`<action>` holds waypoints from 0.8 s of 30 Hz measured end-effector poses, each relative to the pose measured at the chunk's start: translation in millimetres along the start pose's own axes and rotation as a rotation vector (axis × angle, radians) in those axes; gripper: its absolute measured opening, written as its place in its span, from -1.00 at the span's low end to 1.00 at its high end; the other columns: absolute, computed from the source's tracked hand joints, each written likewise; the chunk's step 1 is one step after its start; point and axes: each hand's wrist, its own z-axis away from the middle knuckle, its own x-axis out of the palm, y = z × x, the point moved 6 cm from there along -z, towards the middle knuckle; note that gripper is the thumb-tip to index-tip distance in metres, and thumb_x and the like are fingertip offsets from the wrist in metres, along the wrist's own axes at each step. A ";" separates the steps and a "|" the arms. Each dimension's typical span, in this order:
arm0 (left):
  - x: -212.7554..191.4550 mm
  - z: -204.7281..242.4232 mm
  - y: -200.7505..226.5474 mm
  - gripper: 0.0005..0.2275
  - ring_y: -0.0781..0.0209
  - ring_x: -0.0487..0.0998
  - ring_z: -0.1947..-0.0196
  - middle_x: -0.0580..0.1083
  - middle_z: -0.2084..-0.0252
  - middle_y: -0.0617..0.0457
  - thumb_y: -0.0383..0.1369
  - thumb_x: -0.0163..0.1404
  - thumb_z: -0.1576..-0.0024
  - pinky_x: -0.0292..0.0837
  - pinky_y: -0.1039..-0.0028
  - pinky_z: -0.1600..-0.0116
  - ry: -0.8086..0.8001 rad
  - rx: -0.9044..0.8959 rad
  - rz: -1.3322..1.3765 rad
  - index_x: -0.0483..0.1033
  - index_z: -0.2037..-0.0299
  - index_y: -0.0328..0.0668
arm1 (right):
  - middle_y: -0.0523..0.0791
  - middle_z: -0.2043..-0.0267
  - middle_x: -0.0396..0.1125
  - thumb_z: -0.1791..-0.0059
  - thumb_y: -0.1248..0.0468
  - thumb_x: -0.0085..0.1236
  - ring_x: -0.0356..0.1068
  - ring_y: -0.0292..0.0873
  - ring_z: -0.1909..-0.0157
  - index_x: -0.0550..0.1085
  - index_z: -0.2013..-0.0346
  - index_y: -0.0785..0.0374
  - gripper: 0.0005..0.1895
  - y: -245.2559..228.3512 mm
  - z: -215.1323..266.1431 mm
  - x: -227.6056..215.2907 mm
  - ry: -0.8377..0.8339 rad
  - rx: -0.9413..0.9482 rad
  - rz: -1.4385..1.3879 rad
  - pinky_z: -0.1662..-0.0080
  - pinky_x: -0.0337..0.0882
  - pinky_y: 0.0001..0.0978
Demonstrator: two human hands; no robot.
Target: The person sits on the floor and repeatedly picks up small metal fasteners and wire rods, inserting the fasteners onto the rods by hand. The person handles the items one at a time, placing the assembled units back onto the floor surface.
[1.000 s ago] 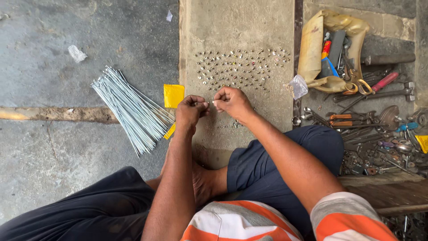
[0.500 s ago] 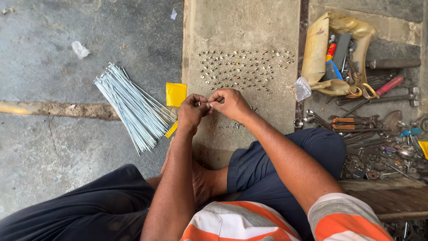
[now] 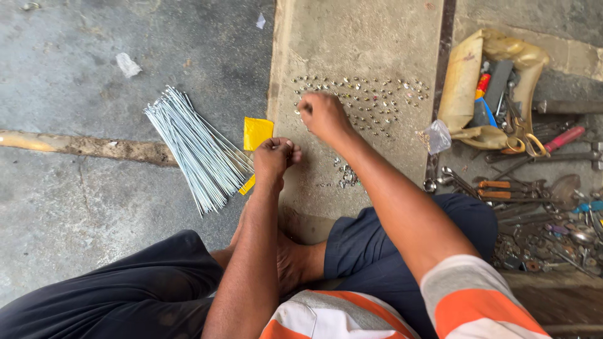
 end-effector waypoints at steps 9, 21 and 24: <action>-9.7 2.9 2.6 -0.85 0.30 0.46 0.59 0.50 0.51 0.03 -0.41 0.17 -0.17 0.39 0.51 0.49 0.152 0.000 -0.062 0.57 0.31 -0.41 | -0.05 0.28 0.36 0.09 0.34 0.28 0.42 0.01 0.14 0.52 0.36 0.22 -0.92 -14.0 -53.5 16.9 0.058 0.002 0.231 0.17 0.47 -0.09; -1.5 -8.8 -9.7 -0.82 0.27 0.56 0.49 0.53 0.39 -0.03 -0.60 0.02 -0.13 0.56 0.51 0.33 -0.019 0.052 -0.028 0.52 0.07 -0.37 | -0.02 0.20 0.43 0.04 0.30 0.26 0.45 0.06 0.09 0.57 0.19 0.13 -0.87 39.6 76.0 -19.4 -0.232 -0.176 0.226 0.03 0.46 -0.05; 0.2 -3.9 -6.8 -0.87 0.21 0.59 0.47 0.53 0.35 -0.06 -0.63 0.05 -0.13 0.60 0.48 0.29 0.007 -0.003 0.007 0.44 0.15 -0.39 | -0.07 0.22 0.42 0.06 0.28 0.25 0.43 -0.01 0.12 0.56 0.16 0.14 -0.81 45.4 105.6 -18.3 -0.281 -0.167 0.256 0.03 0.47 -0.13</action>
